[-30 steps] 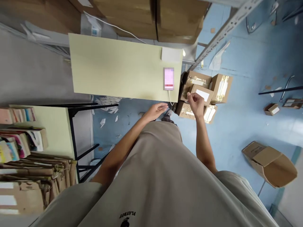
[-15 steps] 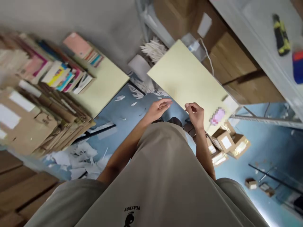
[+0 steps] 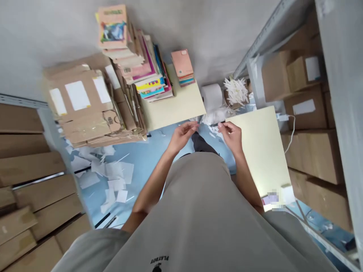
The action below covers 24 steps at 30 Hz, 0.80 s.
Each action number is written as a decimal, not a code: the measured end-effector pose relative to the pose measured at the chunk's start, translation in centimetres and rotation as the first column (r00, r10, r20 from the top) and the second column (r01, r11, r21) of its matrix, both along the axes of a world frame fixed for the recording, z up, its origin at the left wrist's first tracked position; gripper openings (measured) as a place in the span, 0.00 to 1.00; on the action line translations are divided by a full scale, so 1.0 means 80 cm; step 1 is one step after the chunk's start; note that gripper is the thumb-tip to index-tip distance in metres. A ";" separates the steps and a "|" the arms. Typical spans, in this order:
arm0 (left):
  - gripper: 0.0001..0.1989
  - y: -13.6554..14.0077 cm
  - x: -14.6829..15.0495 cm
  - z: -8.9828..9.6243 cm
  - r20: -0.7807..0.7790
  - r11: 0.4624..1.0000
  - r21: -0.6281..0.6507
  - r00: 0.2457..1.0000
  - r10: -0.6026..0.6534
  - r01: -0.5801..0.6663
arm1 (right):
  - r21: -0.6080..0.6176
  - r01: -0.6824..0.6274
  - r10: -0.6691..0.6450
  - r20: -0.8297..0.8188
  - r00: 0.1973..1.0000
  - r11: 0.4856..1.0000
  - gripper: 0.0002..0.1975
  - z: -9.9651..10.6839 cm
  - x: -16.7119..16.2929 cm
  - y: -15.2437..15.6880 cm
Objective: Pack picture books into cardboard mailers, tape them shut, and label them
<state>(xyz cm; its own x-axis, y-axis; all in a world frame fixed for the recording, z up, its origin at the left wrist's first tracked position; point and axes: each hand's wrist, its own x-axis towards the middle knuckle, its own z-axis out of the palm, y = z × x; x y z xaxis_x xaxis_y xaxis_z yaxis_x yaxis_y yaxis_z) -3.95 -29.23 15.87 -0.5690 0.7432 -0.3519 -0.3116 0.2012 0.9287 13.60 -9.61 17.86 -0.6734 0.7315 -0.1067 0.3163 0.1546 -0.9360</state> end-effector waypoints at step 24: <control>0.32 -0.033 -0.370 0.007 -0.514 0.708 0.042 0.592 0.620 -0.705 | -0.042 -0.538 0.528 -0.148 0.836 0.842 0.42 -0.015 -0.463 0.048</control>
